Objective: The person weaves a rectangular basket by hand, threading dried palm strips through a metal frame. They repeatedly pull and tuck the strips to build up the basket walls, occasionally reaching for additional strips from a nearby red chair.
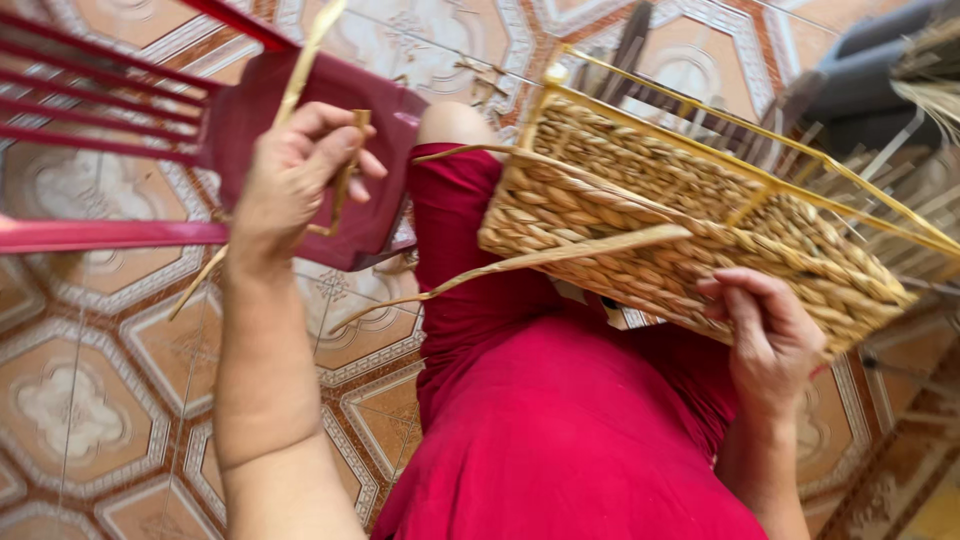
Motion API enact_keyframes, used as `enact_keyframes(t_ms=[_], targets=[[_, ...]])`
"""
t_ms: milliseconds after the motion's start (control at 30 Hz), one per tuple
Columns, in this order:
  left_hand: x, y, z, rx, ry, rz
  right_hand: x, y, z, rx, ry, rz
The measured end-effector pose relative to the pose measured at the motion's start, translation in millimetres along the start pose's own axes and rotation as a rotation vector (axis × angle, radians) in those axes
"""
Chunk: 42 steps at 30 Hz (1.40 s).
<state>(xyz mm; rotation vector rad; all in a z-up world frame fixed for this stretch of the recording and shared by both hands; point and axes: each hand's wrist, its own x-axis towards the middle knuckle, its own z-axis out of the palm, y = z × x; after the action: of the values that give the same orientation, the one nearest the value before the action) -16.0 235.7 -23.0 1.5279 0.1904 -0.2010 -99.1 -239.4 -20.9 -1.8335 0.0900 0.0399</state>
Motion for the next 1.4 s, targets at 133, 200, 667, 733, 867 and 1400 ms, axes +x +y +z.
enact_keyframes(t_ms=[133,200,667,733,867,1400], targets=[[-30,42,28,-0.174,0.093,0.294,6,1,-1,0.0,0.014,0.016],[-39,67,42,-0.515,0.023,0.4,10,-3,1,-0.026,0.025,0.041],[-2,45,218,0.402,-0.333,0.42,57,-16,46,-0.313,0.094,-0.269],[11,25,234,0.531,-0.302,0.444,52,-13,43,-0.297,0.103,-0.305],[28,3,244,0.672,-0.283,0.437,40,-6,35,-0.103,0.08,-0.216],[23,-5,246,0.886,-0.222,0.766,60,-30,32,-0.416,-0.081,-0.427]])
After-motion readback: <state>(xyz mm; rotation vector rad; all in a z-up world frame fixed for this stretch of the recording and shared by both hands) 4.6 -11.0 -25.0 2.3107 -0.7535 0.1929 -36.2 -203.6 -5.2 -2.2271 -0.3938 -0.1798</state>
